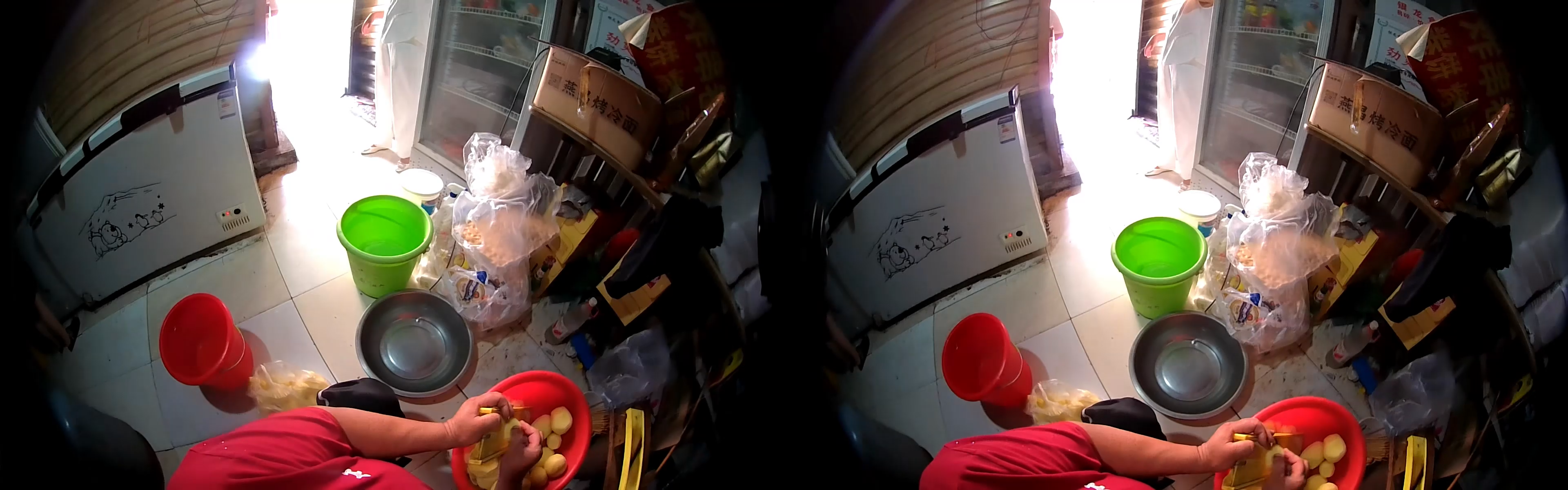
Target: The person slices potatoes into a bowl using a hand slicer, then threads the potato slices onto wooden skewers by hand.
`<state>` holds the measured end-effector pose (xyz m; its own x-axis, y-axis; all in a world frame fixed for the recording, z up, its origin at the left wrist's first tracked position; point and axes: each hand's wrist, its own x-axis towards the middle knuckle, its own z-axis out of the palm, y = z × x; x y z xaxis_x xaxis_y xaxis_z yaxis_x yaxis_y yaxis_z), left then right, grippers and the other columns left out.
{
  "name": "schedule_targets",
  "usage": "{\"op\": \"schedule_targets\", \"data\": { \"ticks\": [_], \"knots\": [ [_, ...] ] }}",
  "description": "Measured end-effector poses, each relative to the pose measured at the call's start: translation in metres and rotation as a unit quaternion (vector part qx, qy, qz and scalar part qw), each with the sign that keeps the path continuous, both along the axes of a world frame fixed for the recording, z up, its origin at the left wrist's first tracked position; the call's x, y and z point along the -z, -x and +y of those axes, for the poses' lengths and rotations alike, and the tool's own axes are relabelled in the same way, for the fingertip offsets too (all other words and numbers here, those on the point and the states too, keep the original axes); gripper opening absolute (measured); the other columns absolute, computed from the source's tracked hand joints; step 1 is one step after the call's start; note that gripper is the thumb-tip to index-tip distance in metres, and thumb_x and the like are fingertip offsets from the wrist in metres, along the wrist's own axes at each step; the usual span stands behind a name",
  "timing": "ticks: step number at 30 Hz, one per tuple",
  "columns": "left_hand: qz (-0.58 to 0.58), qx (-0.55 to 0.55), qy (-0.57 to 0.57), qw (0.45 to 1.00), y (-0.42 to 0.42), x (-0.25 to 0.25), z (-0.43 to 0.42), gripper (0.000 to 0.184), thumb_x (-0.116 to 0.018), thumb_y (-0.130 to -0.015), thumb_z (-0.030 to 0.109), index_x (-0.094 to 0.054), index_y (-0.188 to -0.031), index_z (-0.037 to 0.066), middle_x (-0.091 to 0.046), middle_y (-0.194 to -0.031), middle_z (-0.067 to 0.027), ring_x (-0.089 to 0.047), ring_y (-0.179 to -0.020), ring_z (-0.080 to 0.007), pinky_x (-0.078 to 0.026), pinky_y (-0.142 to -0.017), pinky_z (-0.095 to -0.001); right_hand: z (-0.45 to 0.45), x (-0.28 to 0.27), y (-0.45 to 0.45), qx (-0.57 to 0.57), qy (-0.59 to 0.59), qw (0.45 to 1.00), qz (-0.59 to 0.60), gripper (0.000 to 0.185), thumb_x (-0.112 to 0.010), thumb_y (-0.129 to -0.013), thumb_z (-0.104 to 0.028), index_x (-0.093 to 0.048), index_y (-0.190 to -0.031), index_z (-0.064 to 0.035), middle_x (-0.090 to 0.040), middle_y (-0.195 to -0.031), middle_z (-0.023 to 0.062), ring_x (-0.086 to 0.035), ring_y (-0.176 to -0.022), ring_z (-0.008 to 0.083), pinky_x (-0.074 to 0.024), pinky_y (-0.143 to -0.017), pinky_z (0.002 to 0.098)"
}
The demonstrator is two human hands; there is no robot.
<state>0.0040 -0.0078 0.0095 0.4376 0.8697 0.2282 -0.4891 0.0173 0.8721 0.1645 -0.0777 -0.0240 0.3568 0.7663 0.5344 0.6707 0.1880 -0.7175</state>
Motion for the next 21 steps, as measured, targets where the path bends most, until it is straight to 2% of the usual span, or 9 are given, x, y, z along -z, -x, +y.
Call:
{"op": "schedule_targets", "data": {
  "ticks": [2, 6, 8, 10, 12, 13, 16, 18, 21],
  "knots": [
    [0.049, 0.025, -0.005, 0.998, 0.003, -0.001, 0.001, 0.018, -0.053, -0.073, 0.010, -0.056, -0.088, 0.001, -0.059, -0.099, -0.0087, -0.054, -0.100, -0.0180, -0.040, -0.093, -0.0309, 0.006, 0.009, -0.015, 0.046, 0.105, 0.974, 0.193, 0.018, -0.065, -0.085, -0.011, -0.062, -0.094, 0.0046, -0.063, -0.082, 0.0070, -0.056, -0.073, 0.0140, -0.0477, -0.069, 0.0281],
    [0.044, 0.011, -0.043, 0.998, -0.001, 0.001, 0.002, 0.016, -0.053, -0.074, 0.011, -0.056, -0.087, 0.001, -0.059, -0.099, -0.0087, -0.054, -0.099, -0.0180, -0.041, -0.092, -0.0309, 0.014, 0.048, -0.050, 0.021, 0.101, 0.965, 0.243, 0.022, -0.064, -0.088, -0.014, -0.060, -0.095, 0.0058, -0.063, -0.083, 0.0076, -0.057, -0.074, 0.0144, -0.0479, -0.070, 0.0281],
    [0.024, 0.020, -0.006, 0.999, 0.000, 0.004, 0.001, 0.016, -0.053, -0.074, 0.010, -0.056, -0.087, 0.001, -0.059, -0.099, -0.0088, -0.054, -0.099, -0.0181, -0.041, -0.093, -0.0309, 0.008, 0.012, -0.021, 0.031, 0.120, 0.963, 0.238, 0.017, -0.064, -0.086, -0.011, -0.061, -0.094, 0.0044, -0.062, -0.084, 0.0065, -0.057, -0.077, 0.0145, -0.0477, -0.072, 0.0276],
    [0.030, 0.022, -0.004, 0.999, -0.001, 0.006, 0.002, 0.016, -0.053, -0.074, 0.010, -0.056, -0.087, 0.001, -0.059, -0.099, -0.0087, -0.054, -0.099, -0.0181, -0.041, -0.093, -0.0309, -0.001, -0.011, 0.005, -0.016, 0.055, 0.990, 0.130, 0.013, -0.063, -0.083, -0.007, -0.063, -0.092, 0.0030, -0.059, -0.085, 0.0051, -0.057, -0.079, 0.0154, -0.0472, -0.074, 0.0279],
    [0.036, 0.022, -0.001, 0.999, 0.000, 0.005, 0.002, 0.016, -0.053, -0.074, 0.010, -0.056, -0.087, 0.001, -0.059, -0.099, -0.0087, -0.054, -0.099, -0.0180, -0.041, -0.093, -0.0310, -0.010, -0.031, 0.027, -0.049, 0.052, 0.976, 0.206, 0.011, -0.062, -0.081, -0.004, -0.064, -0.090, 0.0025, -0.057, -0.084, 0.0046, -0.057, -0.081, 0.0164, -0.0468, -0.076, 0.0292],
    [0.039, 0.025, 0.001, 0.999, 0.001, 0.003, 0.001, 0.017, -0.053, -0.074, 0.010, -0.056, -0.087, 0.001, -0.059, -0.099, -0.0088, -0.054, -0.100, -0.0181, -0.041, -0.093, -0.0311, -0.008, -0.049, 0.042, -0.004, 0.029, 0.994, 0.106, 0.011, -0.062, -0.081, -0.004, -0.064, -0.090, 0.0025, -0.057, -0.083, 0.0040, -0.057, -0.080, 0.0165, -0.0468, -0.076, 0.0292],
    [0.043, 0.025, 0.000, 0.999, 0.003, 0.001, 0.001, 0.017, -0.052, -0.073, 0.009, -0.056, -0.087, 0.001, -0.059, -0.100, -0.0090, -0.054, -0.100, -0.0183, -0.041, -0.093, -0.0313, 0.001, 0.001, -0.006, 0.025, 0.086, 0.990, 0.108, 0.011, -0.062, -0.083, -0.005, -0.063, -0.091, 0.0028, -0.058, -0.083, 0.0033, -0.056, -0.078, 0.0147, -0.0465, -0.073, 0.0274],
    [0.043, 0.025, -0.003, 0.999, 0.002, -0.001, 0.000, 0.017, -0.052, -0.072, 0.009, -0.056, -0.087, 0.001, -0.059, -0.100, -0.0090, -0.054, -0.100, -0.0184, -0.041, -0.093, -0.0313, 0.007, 0.026, -0.028, 0.016, 0.104, 0.963, 0.249, 0.014, -0.061, -0.087, -0.009, -0.061, -0.093, 0.0037, -0.060, -0.085, 0.0043, -0.055, -0.077, 0.0129, -0.0457, -0.071, 0.0258],
    [0.054, 0.020, -0.015, 0.998, 0.000, -0.005, 0.000, 0.018, -0.051, -0.071, 0.008, -0.056, -0.087, 0.001, -0.059, -0.100, -0.0092, -0.054, -0.100, -0.0186, -0.041, -0.093, -0.0314, 0.011, 0.041, -0.045, 0.009, 0.099, 0.964, 0.248, 0.018, -0.060, -0.090, -0.013, -0.060, -0.094, 0.0044, -0.061, -0.084, 0.0050, -0.054, -0.076, 0.0120, -0.0456, -0.071, 0.0256]
  ]
}}
